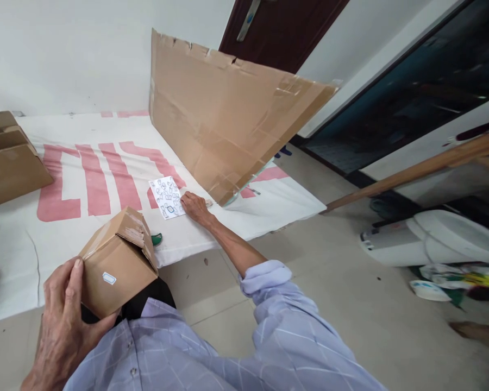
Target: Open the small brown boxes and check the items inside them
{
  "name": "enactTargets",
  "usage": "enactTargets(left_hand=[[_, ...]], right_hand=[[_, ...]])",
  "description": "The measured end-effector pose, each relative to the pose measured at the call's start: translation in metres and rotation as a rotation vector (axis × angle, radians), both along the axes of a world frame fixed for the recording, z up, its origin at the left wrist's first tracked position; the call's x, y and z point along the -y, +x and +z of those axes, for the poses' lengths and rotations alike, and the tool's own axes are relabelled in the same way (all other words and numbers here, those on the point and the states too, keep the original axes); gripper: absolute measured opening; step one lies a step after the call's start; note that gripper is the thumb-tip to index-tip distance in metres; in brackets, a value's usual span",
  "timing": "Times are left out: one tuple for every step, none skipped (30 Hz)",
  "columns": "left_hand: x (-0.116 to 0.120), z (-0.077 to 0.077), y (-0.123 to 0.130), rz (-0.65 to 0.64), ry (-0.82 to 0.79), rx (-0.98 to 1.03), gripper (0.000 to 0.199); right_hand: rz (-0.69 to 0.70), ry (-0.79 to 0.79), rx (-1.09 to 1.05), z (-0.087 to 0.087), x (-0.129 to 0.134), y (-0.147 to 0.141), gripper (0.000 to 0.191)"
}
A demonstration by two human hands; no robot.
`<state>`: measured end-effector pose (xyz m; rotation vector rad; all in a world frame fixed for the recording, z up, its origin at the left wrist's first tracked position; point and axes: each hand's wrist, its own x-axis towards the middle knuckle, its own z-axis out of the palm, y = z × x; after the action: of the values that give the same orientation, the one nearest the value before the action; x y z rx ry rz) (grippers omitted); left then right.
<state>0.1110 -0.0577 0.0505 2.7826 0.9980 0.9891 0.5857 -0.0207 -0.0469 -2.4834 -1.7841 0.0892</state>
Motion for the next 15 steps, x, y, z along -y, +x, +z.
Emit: enactTargets(left_hand=[[0.0002, -0.0003, 0.0, 0.004, 0.0, 0.002, 0.112], [0.0004, -0.0004, 0.0001, 0.005, 0.001, 0.004, 0.113], [0.0006, -0.0002, 0.0003, 0.005, 0.002, 0.003, 0.114], [0.0007, 0.0002, 0.0004, 0.001, 0.006, 0.005, 0.114], [0.0007, 0.0006, 0.0005, -0.004, 0.009, 0.004, 0.114], [0.0006, 0.0009, 0.0005, -0.008, 0.01, 0.004, 0.113], [0.0004, 0.0011, 0.0004, -0.011, 0.011, 0.005, 0.112], [0.0002, 0.0011, 0.0002, -0.012, 0.013, 0.007, 0.11], [0.0001, 0.0009, 0.0, -0.013, 0.013, 0.009, 0.109], [-0.0001, 0.0007, -0.0001, -0.013, 0.011, 0.012, 0.109], [-0.0001, 0.0005, 0.0, -0.014, 0.007, 0.016, 0.108], [0.0, 0.0005, 0.0003, -0.017, 0.005, 0.021, 0.108], [0.0002, 0.0006, 0.0008, -0.017, -0.002, 0.025, 0.107], [0.0007, 0.0011, 0.0015, -0.018, -0.007, 0.03, 0.107], [0.0016, 0.0018, 0.0023, -0.017, -0.011, 0.032, 0.107]], right_hand=[[0.008, -0.009, 0.002, -0.0008, 0.001, 0.0005, 0.035], [0.015, -0.016, 0.004, -0.0016, 0.0019, 0.0009, 0.034], [0.021, -0.023, 0.004, -0.0024, 0.0027, 0.0014, 0.034], [0.028, -0.028, 0.003, -0.0032, 0.0033, 0.0017, 0.033], [0.033, -0.032, 0.002, -0.004, 0.0037, 0.0019, 0.033], [0.039, -0.035, -0.001, -0.0049, 0.0038, 0.0021, 0.033], [0.044, -0.037, -0.004, -0.0058, 0.0039, 0.0022, 0.034], [0.048, -0.038, -0.007, -0.0066, 0.0039, 0.0022, 0.034], [0.051, -0.039, -0.011, -0.0072, 0.004, 0.0024, 0.034], [0.056, -0.039, -0.015, -0.0076, 0.0042, 0.0027, 0.034], [0.061, -0.039, -0.02, -0.0077, 0.0047, 0.0034, 0.034], [0.069, -0.038, -0.026, -0.0073, 0.0054, 0.0043, 0.033], [0.078, -0.038, -0.034, -0.0066, 0.0064, 0.0055, 0.033], [0.09, -0.038, -0.042, -0.0054, 0.0077, 0.0068, 0.033], [0.103, -0.038, -0.051, -0.0039, 0.0092, 0.008, 0.033]])
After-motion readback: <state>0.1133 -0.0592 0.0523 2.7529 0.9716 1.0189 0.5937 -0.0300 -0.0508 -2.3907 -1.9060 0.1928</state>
